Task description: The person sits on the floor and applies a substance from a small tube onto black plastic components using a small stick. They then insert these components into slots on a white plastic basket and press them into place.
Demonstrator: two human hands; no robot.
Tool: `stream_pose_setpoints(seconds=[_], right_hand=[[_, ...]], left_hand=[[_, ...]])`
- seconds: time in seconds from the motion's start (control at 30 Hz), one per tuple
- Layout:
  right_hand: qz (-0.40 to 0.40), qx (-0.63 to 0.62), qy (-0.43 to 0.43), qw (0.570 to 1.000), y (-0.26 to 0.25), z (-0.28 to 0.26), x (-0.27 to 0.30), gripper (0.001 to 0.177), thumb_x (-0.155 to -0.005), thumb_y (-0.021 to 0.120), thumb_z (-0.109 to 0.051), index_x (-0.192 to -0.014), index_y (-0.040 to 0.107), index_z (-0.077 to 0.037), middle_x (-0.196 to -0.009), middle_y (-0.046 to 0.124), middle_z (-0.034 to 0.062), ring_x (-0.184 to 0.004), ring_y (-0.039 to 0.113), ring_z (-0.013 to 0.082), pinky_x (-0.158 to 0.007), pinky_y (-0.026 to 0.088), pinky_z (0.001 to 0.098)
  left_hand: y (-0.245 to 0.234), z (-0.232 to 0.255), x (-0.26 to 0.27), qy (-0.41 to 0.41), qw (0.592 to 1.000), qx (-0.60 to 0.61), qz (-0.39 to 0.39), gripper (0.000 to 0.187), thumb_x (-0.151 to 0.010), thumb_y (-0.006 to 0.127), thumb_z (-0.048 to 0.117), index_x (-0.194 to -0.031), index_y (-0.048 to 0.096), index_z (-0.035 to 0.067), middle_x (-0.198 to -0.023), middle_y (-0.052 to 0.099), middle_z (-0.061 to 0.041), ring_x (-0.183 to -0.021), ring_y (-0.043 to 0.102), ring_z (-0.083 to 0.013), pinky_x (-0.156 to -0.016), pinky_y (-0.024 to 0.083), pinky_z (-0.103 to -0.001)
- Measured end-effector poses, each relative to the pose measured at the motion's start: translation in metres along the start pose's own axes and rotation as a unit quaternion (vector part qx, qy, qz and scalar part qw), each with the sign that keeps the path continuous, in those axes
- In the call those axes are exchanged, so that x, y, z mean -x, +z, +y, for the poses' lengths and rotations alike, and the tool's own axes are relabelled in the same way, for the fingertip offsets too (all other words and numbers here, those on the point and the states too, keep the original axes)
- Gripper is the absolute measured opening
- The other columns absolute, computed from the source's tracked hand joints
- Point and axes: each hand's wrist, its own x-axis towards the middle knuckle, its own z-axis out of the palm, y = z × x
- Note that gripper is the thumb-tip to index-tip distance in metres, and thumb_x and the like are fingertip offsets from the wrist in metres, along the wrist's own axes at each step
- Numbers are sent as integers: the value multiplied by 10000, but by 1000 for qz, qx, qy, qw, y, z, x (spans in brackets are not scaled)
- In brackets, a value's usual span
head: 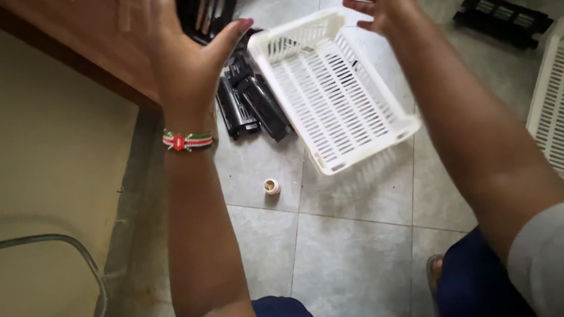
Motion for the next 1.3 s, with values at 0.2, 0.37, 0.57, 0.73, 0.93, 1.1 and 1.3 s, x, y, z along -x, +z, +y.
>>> stream_pose_setpoints(seconds=[0.2,0.37,0.57,0.73,0.93,1.1,1.3], right_hand=[[1,19,-39,999,-37,2,-9,459,-962,388,-511,-1032,589,-104,-1266,719,182,-1261,620,331,-1145,256,621],[-49,111,-93,988,-71,6,-23,612,-974,359,-598,-1139,625,-72,-1291,706,147,-1294,613,297,-1148,300,586],[-33,253,-121,959,-71,116,-95,341,-978,606,-320,-1015,697,6,-909,724,156,-880,726,291,-713,409,508],[-157,671,-84,720,19,292,-33,320,-994,554,-235,-1132,714,5,-1191,685,276,-1107,662,450,-951,499,566],[-129,722,-90,674,62,356,140,603,-768,815,-542,-1152,670,-100,-1159,695,138,-1077,667,335,-858,523,499],[-89,721,-211,654,60,361,143,469,-786,816,-422,-1047,659,-64,-1011,727,136,-955,689,324,-787,510,487],[42,623,-327,709,71,300,106,262,-932,728,-330,-896,657,-80,-836,710,161,-761,678,379,-668,492,520]], left_hand=[[19,-9,5,2,998,35,-57,810,-898,1004,344,-1467,513,40,-1451,578,-138,-1396,563,-321,-1183,478,-424],[25,-8,11,-12,996,-2,-87,823,-845,1011,388,-1426,537,49,-1393,617,-131,-1321,605,-320,-1116,503,-437],[30,-26,18,61,989,-90,-104,794,-741,1017,444,-1302,612,55,-1257,674,-141,-1167,625,-356,-976,499,-453],[39,-41,23,-126,969,10,-214,836,-734,959,483,-1310,584,9,-1235,703,-146,-1127,682,-304,-929,524,-401],[36,-54,23,-86,975,0,-207,788,-770,999,442,-1306,612,13,-1228,730,-142,-1146,707,-295,-1003,535,-391],[16,-57,27,-31,983,-30,-181,850,-729,1051,396,-1341,609,5,-1311,641,-170,-1261,587,-340,-1063,470,-429],[19,-78,31,-91,979,-13,-180,989,-650,1054,382,-1389,533,-18,-1319,547,-181,-1271,547,-338,-1106,451,-406]])
